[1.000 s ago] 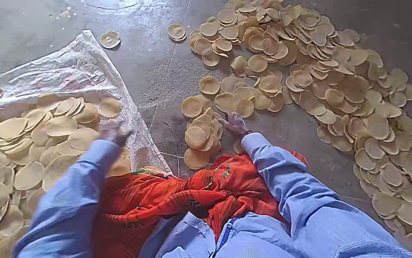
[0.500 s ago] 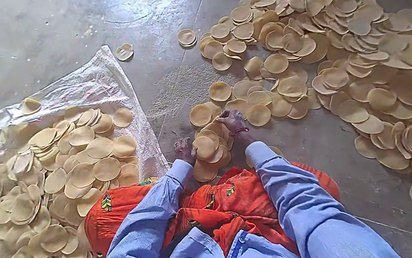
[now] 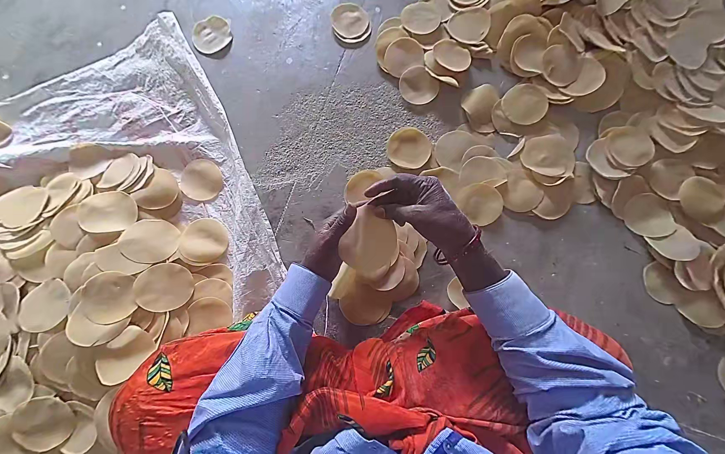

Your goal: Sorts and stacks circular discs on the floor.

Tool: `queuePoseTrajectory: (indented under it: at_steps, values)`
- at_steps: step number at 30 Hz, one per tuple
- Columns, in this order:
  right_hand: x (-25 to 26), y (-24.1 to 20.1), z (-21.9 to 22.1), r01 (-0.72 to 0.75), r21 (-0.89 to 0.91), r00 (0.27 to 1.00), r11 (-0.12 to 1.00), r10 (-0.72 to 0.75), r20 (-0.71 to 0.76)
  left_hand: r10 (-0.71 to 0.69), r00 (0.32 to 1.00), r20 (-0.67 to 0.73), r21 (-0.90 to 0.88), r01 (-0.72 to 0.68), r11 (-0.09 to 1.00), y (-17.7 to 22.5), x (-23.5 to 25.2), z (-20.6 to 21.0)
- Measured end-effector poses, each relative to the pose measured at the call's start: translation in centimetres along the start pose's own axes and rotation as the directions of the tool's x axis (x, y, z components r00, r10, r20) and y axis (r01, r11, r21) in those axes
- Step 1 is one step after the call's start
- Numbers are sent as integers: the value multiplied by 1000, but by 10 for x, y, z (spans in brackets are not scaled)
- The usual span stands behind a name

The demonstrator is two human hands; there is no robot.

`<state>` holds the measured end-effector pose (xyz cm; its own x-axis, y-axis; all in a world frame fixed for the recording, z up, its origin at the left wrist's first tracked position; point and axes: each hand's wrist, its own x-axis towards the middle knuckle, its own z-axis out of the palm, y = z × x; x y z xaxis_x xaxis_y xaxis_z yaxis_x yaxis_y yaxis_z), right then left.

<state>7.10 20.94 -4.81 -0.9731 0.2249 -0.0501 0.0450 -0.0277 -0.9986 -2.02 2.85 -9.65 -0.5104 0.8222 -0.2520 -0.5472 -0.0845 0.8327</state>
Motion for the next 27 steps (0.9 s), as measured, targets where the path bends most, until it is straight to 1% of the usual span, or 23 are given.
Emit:
queuePoseTrajectory:
  at_steps: [3,5,6,7,8,9,10,12,13,14,16,17,19,20,21,22,23,26,27]
  values:
    - [1,12,-6,-76,-25,995,997,74,-61,-123,992,-36,-116,118,986,-2,-1,3]
    - [2,18,-7,-123,-60,988,991,116,-104,-173,972,-157,-98,159,982,-1,-1,8]
    - [2,21,-8,-150,-115,981,982,134,-139,-166,964,-208,-53,159,986,0,-1,8]
    - [2,25,-9,-185,-214,971,959,146,-187,-123,961,-249,22,133,991,-1,0,5]
    - [2,30,-11,-227,-348,960,910,149,-237,-41,958,-282,124,79,989,0,1,1]
    - [3,35,-14,-274,-486,950,830,153,-273,52,951,-303,247,26,969,3,3,-3]
    - [3,41,-17,-315,-596,942,738,166,-293,141,942,-305,370,-19,929,8,4,-7]
    - [0,52,-18,-352,-712,936,608,231,-266,260,931,-258,545,-82,835,20,0,-14]
    - [0,53,-16,-354,-736,934,577,257,-248,297,929,-220,593,-114,797,29,-2,-15]
    - [1,54,-14,-339,-747,939,572,255,-231,333,925,-184,629,-150,763,38,-4,-15]
    - [1,53,-3,-276,-740,961,613,193,-198,408,904,-124,683,-220,696,55,-9,-16]
    - [-1,54,7,-219,-726,976,652,150,-159,441,890,-117,699,-242,673,64,-13,-16]
    - [-4,60,38,-90,-686,995,722,89,-36,496,851,-173,706,-243,665,83,-20,-18]
    - [-5,66,56,-25,-675,997,738,71,41,518,828,-214,697,-242,675,91,-23,-19]
    - [-5,71,75,9,-677,992,736,80,100,539,803,-254,676,-251,693,97,-24,-21]
    - [-4,74,93,-2,-701,983,713,128,128,553,778,-297,650,-260,714,101,-25,-22]
    - [-3,76,110,-32,-744,973,667,191,129,560,758,-335,623,-268,735,104,-27,-23]
    - [4,71,148,-188,-845,919,500,392,28,525,727,-443,539,-252,804,113,-42,-25]
    - [4,71,153,-234,-838,912,492,411,-13,501,722,-477,505,-242,829,116,-50,-26]
